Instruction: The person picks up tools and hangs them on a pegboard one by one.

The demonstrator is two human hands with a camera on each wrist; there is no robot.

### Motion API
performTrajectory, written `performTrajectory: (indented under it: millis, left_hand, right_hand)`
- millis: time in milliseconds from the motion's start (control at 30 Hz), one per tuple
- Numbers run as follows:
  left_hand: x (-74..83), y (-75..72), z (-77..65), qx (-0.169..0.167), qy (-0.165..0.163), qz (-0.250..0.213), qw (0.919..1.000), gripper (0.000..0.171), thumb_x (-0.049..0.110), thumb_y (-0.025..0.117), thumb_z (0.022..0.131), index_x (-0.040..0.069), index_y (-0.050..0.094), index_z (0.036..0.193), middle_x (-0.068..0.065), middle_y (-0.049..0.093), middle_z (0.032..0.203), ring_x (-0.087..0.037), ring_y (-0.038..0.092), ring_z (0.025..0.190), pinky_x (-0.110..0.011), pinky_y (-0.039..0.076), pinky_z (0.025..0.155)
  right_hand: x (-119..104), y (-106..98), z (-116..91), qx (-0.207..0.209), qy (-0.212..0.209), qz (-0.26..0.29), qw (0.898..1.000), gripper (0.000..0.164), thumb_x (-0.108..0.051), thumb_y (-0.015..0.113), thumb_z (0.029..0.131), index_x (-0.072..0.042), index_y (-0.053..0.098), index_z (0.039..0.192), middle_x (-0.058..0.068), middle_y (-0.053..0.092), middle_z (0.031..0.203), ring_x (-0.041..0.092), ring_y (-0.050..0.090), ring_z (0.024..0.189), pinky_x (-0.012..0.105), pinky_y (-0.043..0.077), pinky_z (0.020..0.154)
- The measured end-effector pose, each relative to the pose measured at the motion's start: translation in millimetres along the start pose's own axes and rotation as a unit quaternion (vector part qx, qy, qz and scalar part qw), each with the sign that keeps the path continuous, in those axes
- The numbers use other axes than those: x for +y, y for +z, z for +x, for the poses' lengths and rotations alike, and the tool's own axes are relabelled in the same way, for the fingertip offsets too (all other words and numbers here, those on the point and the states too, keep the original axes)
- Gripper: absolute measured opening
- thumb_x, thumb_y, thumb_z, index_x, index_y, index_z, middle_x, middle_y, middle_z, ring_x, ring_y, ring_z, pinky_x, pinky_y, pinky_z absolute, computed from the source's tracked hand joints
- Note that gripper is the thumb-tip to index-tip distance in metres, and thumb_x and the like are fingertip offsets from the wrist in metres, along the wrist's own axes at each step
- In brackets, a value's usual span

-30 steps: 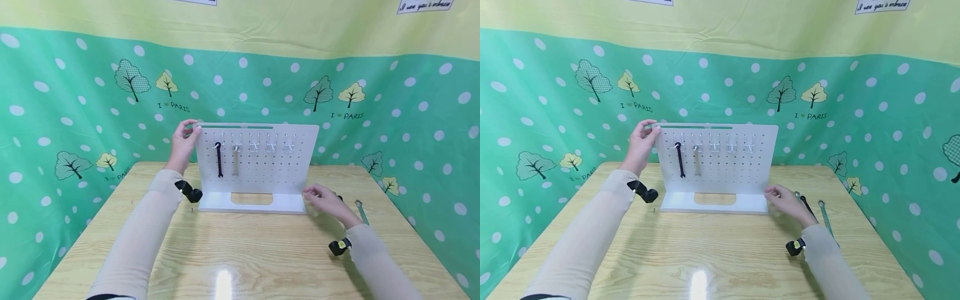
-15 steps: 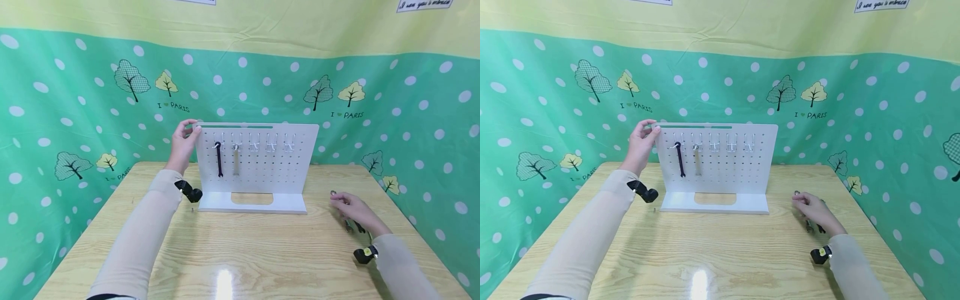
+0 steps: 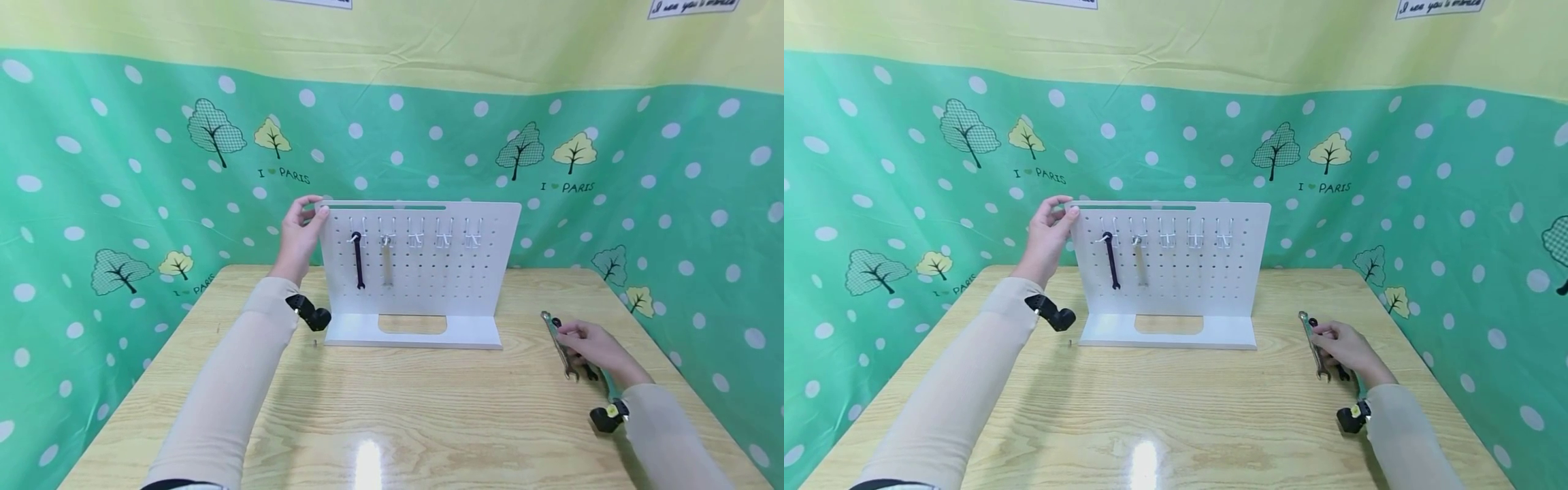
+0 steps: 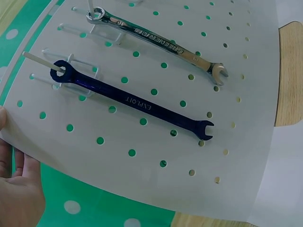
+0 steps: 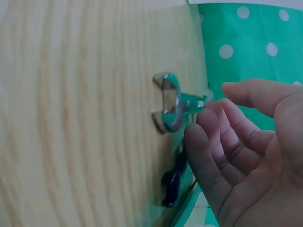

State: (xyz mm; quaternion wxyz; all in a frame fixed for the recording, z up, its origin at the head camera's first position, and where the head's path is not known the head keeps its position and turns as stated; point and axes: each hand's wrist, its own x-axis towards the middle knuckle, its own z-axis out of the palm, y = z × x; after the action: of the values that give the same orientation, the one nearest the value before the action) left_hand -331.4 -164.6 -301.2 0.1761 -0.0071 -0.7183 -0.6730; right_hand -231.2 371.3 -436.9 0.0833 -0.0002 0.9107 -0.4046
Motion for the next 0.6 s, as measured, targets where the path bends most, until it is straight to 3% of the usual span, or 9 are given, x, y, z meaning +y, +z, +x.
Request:
performTrajectory:
  millis: [367,600]
  left_hand:
    - [0.0,0.6,-0.3,0.0,0.002,-0.005,1.0,0.034,0.031,0.063,0.1,0.019,0.057,0.131,-0.008,0.057,0.128,-0.024,0.056,0.113,-0.037,0.05,0.099]
    - [0.2,0.3,-0.1,0.001,0.002,-0.004,1.0,0.033,0.032,0.063,0.1,0.02,0.057,0.13,-0.008,0.057,0.128,-0.024,0.056,0.113,-0.038,0.049,0.1]
  right_hand:
    - [12,-1,8,0.001,0.03,-0.012,0.999,0.056,-0.028,0.064,0.099,0.014,0.049,0.132,0.018,0.064,0.108,0.022,0.064,0.087,0.037,0.058,0.072]
    - [6,1,12,0.024,0.045,-0.047,0.998,0.051,-0.031,0.068,0.096,0.013,0.058,0.119,0.013,0.066,0.093,0.02,0.064,0.076,0.037,0.057,0.066]
